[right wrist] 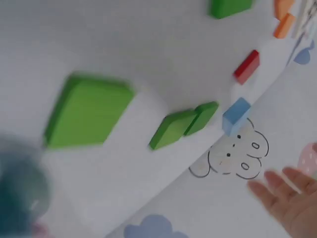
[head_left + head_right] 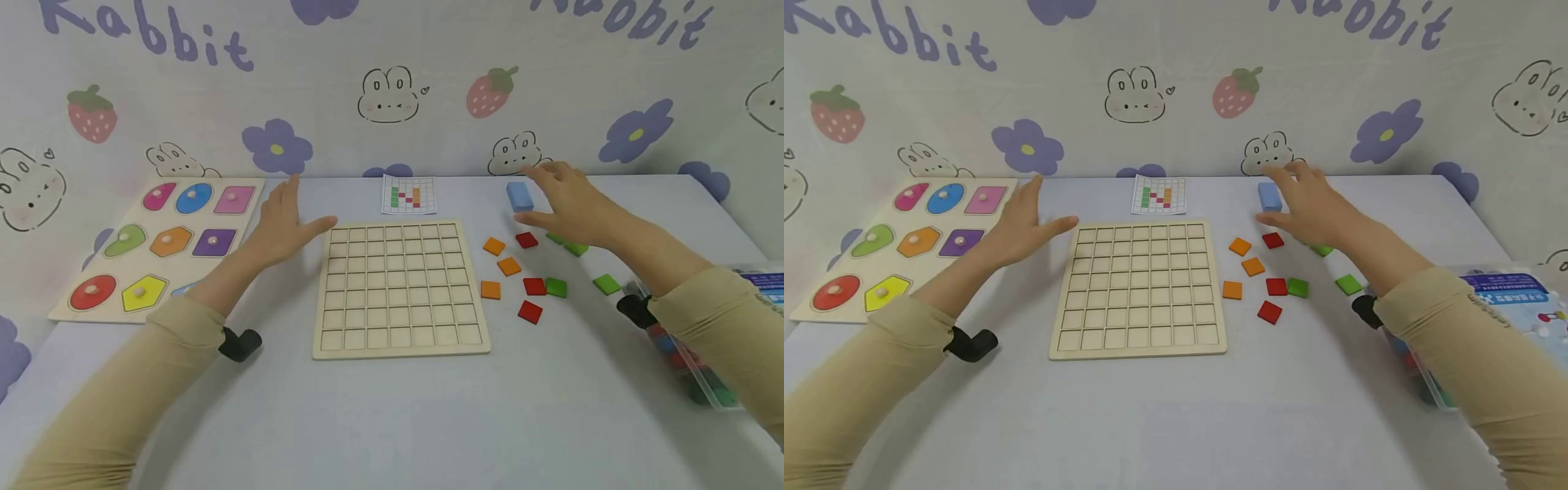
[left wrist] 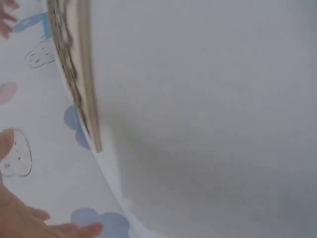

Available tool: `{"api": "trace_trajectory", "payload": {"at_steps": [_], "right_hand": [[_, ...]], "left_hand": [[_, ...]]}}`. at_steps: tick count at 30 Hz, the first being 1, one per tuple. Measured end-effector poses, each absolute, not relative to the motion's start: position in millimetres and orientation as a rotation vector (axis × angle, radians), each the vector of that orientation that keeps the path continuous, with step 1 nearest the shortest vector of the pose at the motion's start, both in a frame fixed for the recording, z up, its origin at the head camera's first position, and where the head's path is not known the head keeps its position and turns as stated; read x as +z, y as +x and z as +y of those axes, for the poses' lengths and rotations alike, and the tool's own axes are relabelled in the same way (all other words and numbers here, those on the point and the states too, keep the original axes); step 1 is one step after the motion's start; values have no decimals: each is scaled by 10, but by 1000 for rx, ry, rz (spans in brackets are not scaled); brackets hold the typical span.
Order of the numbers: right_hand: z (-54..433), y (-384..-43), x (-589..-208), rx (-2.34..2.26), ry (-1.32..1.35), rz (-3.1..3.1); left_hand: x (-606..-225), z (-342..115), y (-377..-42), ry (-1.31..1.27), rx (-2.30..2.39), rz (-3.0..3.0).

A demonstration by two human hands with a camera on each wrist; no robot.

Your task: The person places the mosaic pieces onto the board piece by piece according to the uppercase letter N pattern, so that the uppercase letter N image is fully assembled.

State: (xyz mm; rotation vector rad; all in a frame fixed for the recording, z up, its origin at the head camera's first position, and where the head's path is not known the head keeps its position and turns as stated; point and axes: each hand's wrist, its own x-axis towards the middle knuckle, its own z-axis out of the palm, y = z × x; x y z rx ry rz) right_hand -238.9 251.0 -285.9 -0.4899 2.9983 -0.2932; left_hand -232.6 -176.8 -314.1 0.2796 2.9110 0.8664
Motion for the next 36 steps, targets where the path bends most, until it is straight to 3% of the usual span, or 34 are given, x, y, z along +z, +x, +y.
{"api": "trace_trajectory", "payload": {"at_steps": [11, 21, 36], "right_hand": [[2332, -2549, -2941, -653, -572, 2792], [2333, -2642, -3081, -716, -511, 2631], [2327, -2644, -3185, -696, -514, 2577]], "left_hand": [[-3184, -1956, -2526, 318, 1192, 2546], [-3340, -2014, -2579, 523, 1024, 2402], [-3481, -2010, -2574, 621, 823, 2457]]}}
